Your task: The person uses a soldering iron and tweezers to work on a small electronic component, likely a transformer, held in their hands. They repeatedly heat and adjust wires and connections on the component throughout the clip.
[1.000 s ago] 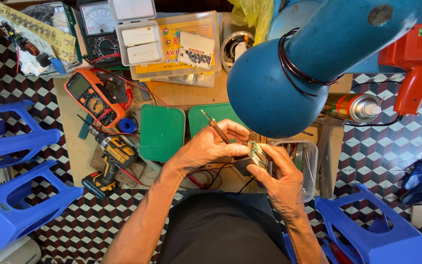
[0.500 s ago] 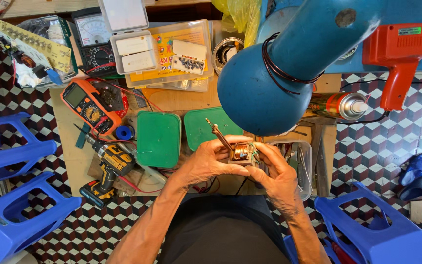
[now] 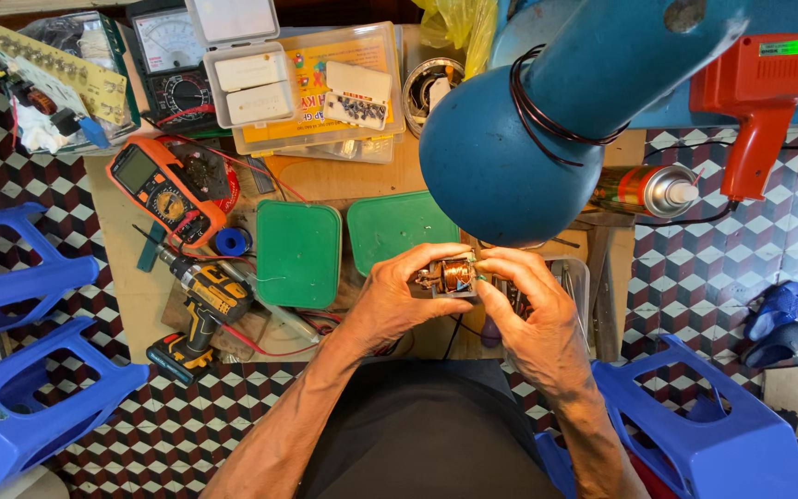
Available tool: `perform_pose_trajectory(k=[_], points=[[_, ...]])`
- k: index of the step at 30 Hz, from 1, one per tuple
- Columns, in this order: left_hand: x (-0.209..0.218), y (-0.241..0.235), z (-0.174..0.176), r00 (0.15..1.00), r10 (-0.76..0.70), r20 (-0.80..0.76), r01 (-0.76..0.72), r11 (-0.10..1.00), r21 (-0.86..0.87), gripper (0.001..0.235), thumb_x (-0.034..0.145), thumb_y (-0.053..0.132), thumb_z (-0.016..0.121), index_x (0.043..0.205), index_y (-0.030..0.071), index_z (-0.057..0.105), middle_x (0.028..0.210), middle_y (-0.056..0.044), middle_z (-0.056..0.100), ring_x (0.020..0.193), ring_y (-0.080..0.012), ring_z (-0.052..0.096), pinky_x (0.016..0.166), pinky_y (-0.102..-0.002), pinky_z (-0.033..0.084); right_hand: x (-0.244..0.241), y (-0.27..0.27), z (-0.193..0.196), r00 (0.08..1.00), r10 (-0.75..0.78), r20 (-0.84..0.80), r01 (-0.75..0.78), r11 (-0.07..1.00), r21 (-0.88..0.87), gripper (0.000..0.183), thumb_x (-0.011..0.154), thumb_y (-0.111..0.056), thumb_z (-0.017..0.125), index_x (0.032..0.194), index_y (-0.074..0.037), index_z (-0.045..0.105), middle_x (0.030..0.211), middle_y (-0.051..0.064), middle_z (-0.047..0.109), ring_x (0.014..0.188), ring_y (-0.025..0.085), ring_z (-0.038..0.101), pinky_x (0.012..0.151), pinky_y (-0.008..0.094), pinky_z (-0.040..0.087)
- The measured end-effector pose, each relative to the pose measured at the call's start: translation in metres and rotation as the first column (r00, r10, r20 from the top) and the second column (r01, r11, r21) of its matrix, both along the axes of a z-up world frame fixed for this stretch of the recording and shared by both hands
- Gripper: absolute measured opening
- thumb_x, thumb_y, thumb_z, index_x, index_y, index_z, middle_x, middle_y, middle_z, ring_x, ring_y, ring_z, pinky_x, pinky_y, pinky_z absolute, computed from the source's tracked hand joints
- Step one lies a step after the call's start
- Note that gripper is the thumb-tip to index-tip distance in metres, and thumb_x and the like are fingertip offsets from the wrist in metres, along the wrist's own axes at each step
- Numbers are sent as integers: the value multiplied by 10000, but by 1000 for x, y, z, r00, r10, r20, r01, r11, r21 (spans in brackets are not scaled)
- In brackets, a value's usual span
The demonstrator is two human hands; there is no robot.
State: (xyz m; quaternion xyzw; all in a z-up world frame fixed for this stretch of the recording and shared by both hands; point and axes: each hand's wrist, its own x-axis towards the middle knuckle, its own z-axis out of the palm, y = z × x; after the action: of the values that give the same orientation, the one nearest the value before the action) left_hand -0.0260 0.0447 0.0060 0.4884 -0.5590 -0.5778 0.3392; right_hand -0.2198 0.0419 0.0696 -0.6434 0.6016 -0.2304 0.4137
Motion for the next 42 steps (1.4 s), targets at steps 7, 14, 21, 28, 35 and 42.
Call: perform_pose_trajectory(k=[7,14,21,28,35,42], points=[[3,-3,-1,1000,-9,-7,8,999,-50,631,765,178,900,1332,98,636,1253,-61,725,1132,-159,711,980,-296,569,2,-3,-4,1000,1,20,-2,999,45,208,913,-112,719,1114,-55,712,1207,68,708,1115,191,709,954,322,543],[7,-8,-8,995,-96,19,97,990,-101,621,765,177,886,1327,105,633,1270,-66,713,1163,-203,710,997,-317,569,-12,-14,-12,987,158,29,-159,987,21,157,902,-101,735,1041,-34,706,1190,85,718,1137,208,700,977,331,544],[10,-14,-12,988,-151,29,153,982,-108,592,792,139,874,1332,108,632,1261,-66,714,1150,-210,713,998,-325,578,-19,-24,-18,980,199,14,-199,972,128,186,861,-127,757,1018,-35,720,1141,84,730,1046,199,714,901,328,561],[11,-18,-16,984,-171,42,175,978,-117,610,760,55,836,1331,110,627,1285,-74,704,1184,-229,700,1028,-335,573,-21,-36,-22,964,246,98,-262,943,206,141,879,-131,742,962,-18,732,967,56,766,867,153,716,780,300,557],[14,-18,-21,983,-180,40,184,974,-132,628,752,47,845,1335,120,623,1285,-74,704,1183,-232,699,1019,-337,582,-19,-38,-27,980,173,99,-198,908,369,124,880,-138,733,930,-29,766,887,38,766,775,114,687,711,273,560],[15,-15,-23,984,-172,45,175,979,-103,607,764,57,848,1324,137,627,1270,-57,709,1174,-221,704,1012,-330,590,-17,-36,-29,979,176,105,-200,937,288,121,866,-125,734,901,-10,745,1086,57,756,981,155,717,880,329,568]])
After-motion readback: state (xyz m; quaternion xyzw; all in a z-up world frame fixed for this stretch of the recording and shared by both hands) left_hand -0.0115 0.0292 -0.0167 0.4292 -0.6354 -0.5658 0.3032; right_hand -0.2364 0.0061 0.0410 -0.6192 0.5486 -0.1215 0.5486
